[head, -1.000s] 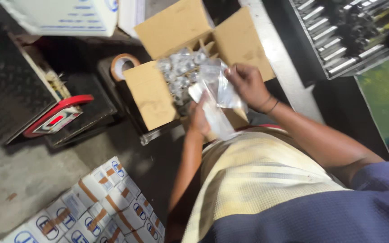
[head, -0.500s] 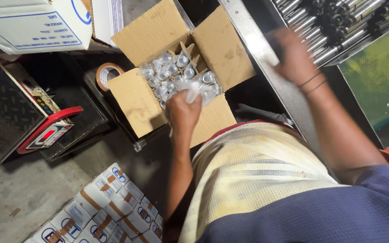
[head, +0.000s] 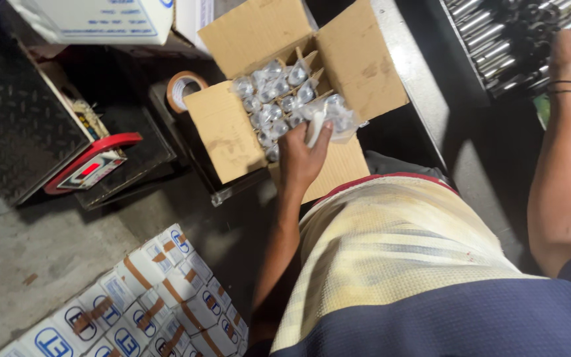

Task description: The person packs small wrapped items into a cardboard box with internal dividers, then seals the box with tape and stacks it with other boxes. The person repeats this process for multiple boxes.

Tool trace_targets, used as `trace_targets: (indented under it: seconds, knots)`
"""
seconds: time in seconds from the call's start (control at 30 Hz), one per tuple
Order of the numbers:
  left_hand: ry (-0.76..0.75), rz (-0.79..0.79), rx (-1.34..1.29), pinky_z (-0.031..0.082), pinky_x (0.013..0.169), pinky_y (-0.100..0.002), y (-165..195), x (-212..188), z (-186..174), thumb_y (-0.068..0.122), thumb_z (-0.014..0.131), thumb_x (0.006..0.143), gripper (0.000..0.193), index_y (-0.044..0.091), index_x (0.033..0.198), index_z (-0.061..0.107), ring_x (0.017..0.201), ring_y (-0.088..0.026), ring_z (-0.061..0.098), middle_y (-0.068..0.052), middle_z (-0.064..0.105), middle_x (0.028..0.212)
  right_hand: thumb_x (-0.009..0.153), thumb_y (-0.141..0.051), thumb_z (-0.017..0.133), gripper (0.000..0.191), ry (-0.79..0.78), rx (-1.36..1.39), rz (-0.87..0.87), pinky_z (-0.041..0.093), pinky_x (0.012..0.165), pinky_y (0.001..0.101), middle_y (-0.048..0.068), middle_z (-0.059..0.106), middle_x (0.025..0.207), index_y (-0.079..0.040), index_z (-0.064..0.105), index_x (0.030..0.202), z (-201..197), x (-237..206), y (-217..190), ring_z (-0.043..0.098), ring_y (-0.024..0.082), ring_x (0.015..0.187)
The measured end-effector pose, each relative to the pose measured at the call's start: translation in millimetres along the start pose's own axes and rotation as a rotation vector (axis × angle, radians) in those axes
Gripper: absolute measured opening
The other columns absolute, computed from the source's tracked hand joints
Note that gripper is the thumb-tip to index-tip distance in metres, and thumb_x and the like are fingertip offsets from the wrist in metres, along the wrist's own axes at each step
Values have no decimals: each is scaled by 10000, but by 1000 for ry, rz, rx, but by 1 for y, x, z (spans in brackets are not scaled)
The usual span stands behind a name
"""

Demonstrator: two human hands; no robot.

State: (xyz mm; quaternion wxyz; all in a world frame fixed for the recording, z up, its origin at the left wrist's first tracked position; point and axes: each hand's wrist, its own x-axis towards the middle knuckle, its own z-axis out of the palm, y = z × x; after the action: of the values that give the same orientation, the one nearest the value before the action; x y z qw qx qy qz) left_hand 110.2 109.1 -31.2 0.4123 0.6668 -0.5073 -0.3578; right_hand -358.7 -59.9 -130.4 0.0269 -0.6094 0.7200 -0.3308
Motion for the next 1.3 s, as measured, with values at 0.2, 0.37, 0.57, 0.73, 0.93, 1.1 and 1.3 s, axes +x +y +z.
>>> trace_targets:
  seconds: [0.2,0.37,0.57,0.73,0.93,1.1,1.3]
  knots:
    - [-44,35,19,504,586,-421,1,3,2,326,709,969,373,-16,823,677,615,-330,691,-192,674,698,872,-206,791,366,3,-11,-2,596,727,342,147,767,1037,40,692,1124,3,8,-4,745,212,836]
    - [-117,12,-46,524,599,-399,8,2,-2,327,643,1002,339,17,873,688,615,-282,715,-132,696,679,789,-132,750,256,263,-6,178,629,689,361,65,791,867,-25,707,1018,7,7,-5,764,188,737]
    - [-138,38,-47,528,624,-392,11,-1,-6,313,631,1020,324,14,901,675,660,-291,723,-124,703,710,872,-202,776,180,72,159,51,552,543,329,28,707,788,-56,687,927,-4,5,-17,671,153,614]
    - [-141,58,-31,516,619,-395,10,0,-5,314,621,1025,329,10,905,662,663,-322,705,-145,689,727,945,-355,743,294,-147,118,306,540,510,283,-12,664,778,-73,663,965,-8,22,-28,645,132,592]
    - [-167,18,29,485,633,-415,7,0,-9,307,617,1039,335,-9,931,641,644,-375,626,-200,642,731,996,-424,644,335,-227,693,617,514,560,272,7,638,852,-91,620,1017,-12,14,-11,632,146,684]
    - [-104,91,-43,511,651,-403,4,3,-5,320,613,1015,309,16,1008,665,701,-348,686,-184,675,783,1018,-403,599,296,-397,1260,500,489,617,298,47,633,959,-106,593,1020,-45,-64,-38,635,187,805]
    - [-203,-150,-177,568,576,-373,-5,0,17,265,611,996,238,33,1002,666,651,-311,743,-151,693,738,918,-377,432,526,-1184,1068,668,319,473,257,79,544,741,63,672,1077,-31,-140,-190,397,125,562]
